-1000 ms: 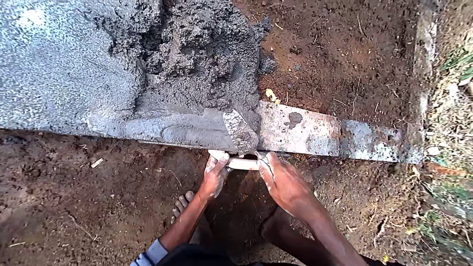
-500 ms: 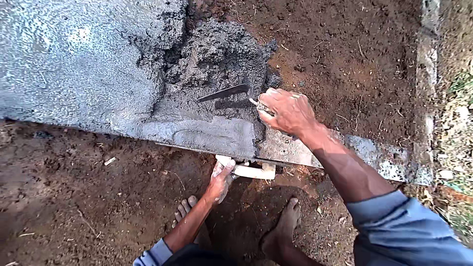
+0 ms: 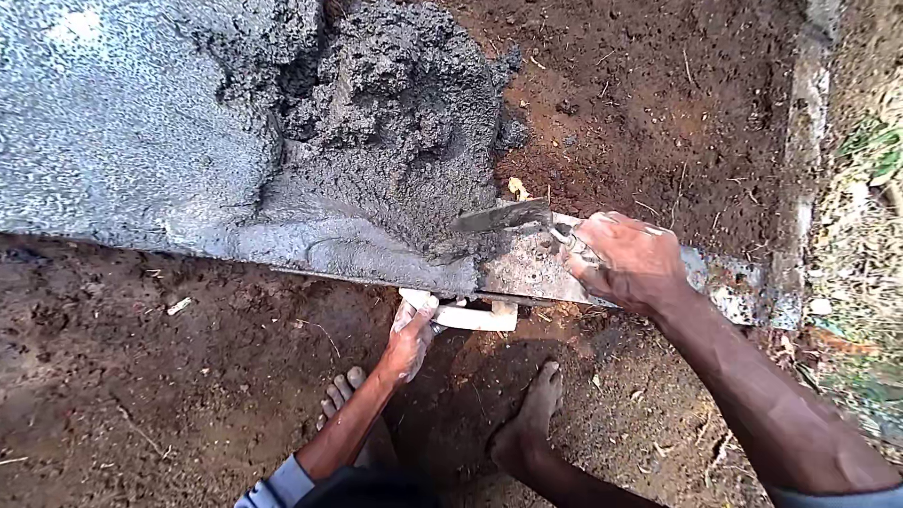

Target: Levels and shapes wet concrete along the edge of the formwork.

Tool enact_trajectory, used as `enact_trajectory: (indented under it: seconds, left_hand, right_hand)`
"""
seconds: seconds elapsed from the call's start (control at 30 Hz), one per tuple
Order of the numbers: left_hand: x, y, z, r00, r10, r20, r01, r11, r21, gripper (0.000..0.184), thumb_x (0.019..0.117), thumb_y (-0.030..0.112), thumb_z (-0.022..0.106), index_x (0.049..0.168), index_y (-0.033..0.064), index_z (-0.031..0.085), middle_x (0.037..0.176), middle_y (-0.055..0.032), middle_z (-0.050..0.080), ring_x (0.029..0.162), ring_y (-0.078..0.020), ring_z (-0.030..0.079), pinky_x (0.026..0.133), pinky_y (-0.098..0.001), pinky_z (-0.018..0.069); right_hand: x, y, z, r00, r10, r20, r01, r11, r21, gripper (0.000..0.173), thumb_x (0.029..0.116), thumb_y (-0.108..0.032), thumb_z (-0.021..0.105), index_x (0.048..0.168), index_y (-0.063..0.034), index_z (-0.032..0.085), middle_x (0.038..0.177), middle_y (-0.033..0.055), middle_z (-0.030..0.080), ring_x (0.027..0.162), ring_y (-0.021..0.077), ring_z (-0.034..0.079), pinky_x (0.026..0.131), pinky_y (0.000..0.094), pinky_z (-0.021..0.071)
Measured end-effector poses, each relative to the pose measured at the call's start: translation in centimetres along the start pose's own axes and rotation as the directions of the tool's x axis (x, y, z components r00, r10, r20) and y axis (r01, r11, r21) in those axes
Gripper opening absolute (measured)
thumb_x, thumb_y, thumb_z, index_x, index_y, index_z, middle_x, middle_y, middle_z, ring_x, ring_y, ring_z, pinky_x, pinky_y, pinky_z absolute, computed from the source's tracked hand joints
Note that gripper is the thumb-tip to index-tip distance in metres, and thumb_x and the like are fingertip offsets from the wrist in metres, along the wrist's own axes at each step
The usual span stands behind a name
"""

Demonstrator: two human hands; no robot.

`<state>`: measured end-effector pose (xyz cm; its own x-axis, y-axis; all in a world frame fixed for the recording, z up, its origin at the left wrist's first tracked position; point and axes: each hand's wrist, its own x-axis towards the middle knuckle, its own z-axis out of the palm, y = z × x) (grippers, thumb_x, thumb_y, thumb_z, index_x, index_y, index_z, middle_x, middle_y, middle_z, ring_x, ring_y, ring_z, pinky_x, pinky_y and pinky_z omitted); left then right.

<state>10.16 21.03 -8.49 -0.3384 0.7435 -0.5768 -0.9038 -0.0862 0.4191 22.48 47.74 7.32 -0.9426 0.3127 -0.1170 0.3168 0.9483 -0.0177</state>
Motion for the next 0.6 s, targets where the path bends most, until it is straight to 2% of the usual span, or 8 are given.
enact_trajectory:
  seconds: [0.07, 0.17, 0.23, 0.3, 0.37, 0.47, 0.57, 0.6]
  left_hand:
    - [0.0, -0.1, 0.1, 1.000, 0.004, 0.000, -0.004, 1.000, 0.003, 0.025, 0.1040, 0.007, 0.040, 0.129, 0.0015, 0.041, 0.109, -0.0128, 0.071, 0.095, -0.0226, 0.073, 0.087, -0.0394, 0.0616]
    - [0.1, -0.5, 0.4, 1.000, -0.002, 0.009, 0.002, 1.000, 0.019, 0.029, 0.1041, 0.008, 0.040, 0.132, 0.0009, 0.039, 0.111, -0.0134, 0.069, 0.096, -0.0224, 0.072, 0.088, -0.0400, 0.0614]
    - [0.2, -0.7, 0.3, 1.000, -0.003, 0.021, 0.003, 1.000, 0.020, 0.028, 0.1045, 0.009, 0.040, 0.132, 0.0007, 0.038, 0.112, -0.0140, 0.069, 0.099, -0.0231, 0.072, 0.089, -0.0403, 0.0611]
    - [0.3, -0.7, 0.1, 1.000, -0.004, 0.024, 0.004, 1.000, 0.016, 0.029, 0.1045, 0.009, 0.040, 0.132, -0.0001, 0.038, 0.114, -0.0167, 0.069, 0.102, -0.0257, 0.072, 0.091, -0.0420, 0.0604]
    - [0.2, -0.8, 0.1, 1.000, -0.011, 0.019, 0.011, 1.000, 0.021, 0.028, 0.1041, 0.009, 0.040, 0.131, 0.0002, 0.038, 0.114, -0.0163, 0.068, 0.102, -0.0259, 0.072, 0.091, -0.0424, 0.0603]
    - [0.3, -1.0, 0.4, 1.000, -0.015, 0.018, 0.015, 1.000, 0.021, 0.029, 0.1040, 0.009, 0.040, 0.132, 0.0004, 0.038, 0.112, -0.0151, 0.070, 0.100, -0.0248, 0.072, 0.090, -0.0418, 0.0606]
    - [0.3, -1.0, 0.3, 1.000, -0.011, 0.023, 0.011, 1.000, 0.008, 0.030, 0.1049, 0.010, 0.040, 0.134, 0.0009, 0.037, 0.114, -0.0150, 0.069, 0.100, -0.0241, 0.072, 0.090, -0.0413, 0.0603]
    - [0.4, -1.1, 0.2, 1.000, -0.006, 0.024, 0.006, 1.000, -0.006, 0.030, 0.1043, 0.010, 0.040, 0.133, 0.0011, 0.038, 0.114, -0.0150, 0.069, 0.101, -0.0245, 0.072, 0.091, -0.0422, 0.0599]
  right_hand:
    - [-0.3, -2.6, -1.2, 0.971, 0.217, 0.100, -0.232, 0.956, 0.177, 0.055, 0.1007, -0.049, 0.041, 0.107, -0.0020, 0.069, 0.081, 0.0154, 0.069, 0.073, 0.0343, 0.070, 0.060, 0.0560, 0.0537]
    - [1.4, -6.0, -3.0, 0.870, 0.287, 0.400, -0.406, 0.878, 0.253, 0.047, 0.1078, -0.052, 0.034, 0.094, -0.0163, 0.061, 0.064, -0.0004, 0.053, 0.060, 0.0175, 0.058, 0.055, 0.0416, 0.0468]
    - [2.6, -7.2, -4.0, 0.730, 0.285, 0.621, -0.462, 0.875, 0.143, 0.042, 0.1098, -0.049, 0.039, 0.104, -0.0147, 0.062, 0.070, 0.0048, 0.058, 0.069, 0.0240, 0.064, 0.063, 0.0464, 0.0515]
    - [2.6, -7.7, -3.9, 0.612, 0.323, 0.722, -0.476, 0.879, 0.010, 0.041, 0.1101, -0.048, 0.039, 0.112, -0.0134, 0.061, 0.077, 0.0089, 0.063, 0.078, 0.0292, 0.068, 0.068, 0.0499, 0.0541]
    - [1.5, -7.5, -3.3, 0.538, 0.344, 0.770, -0.509, 0.861, -0.029, 0.043, 0.1105, -0.047, 0.038, 0.117, -0.0109, 0.060, 0.083, 0.0125, 0.065, 0.086, 0.0331, 0.069, 0.075, 0.0528, 0.0544]
    - [-1.5, -7.2, -2.6, 0.537, 0.386, 0.751, -0.548, 0.835, -0.037, 0.048, 0.1115, -0.047, 0.035, 0.125, -0.0067, 0.059, 0.093, 0.0189, 0.068, 0.097, 0.0393, 0.069, 0.083, 0.0572, 0.0537]
    - [-4.8, -8.6, -3.0, 0.657, 0.509, 0.556, -0.605, 0.796, -0.013, 0.058, 0.1107, -0.047, 0.033, 0.128, 0.0002, 0.062, 0.093, 0.0265, 0.071, 0.093, 0.0482, 0.071, 0.077, 0.0638, 0.0542]
    - [-5.3, -9.9, -2.9, 0.686, 0.533, 0.495, -0.635, 0.771, 0.051, 0.057, 0.1093, -0.046, 0.034, 0.126, 0.0011, 0.062, 0.090, 0.0251, 0.070, 0.089, 0.0467, 0.072, 0.075, 0.0628, 0.0549]
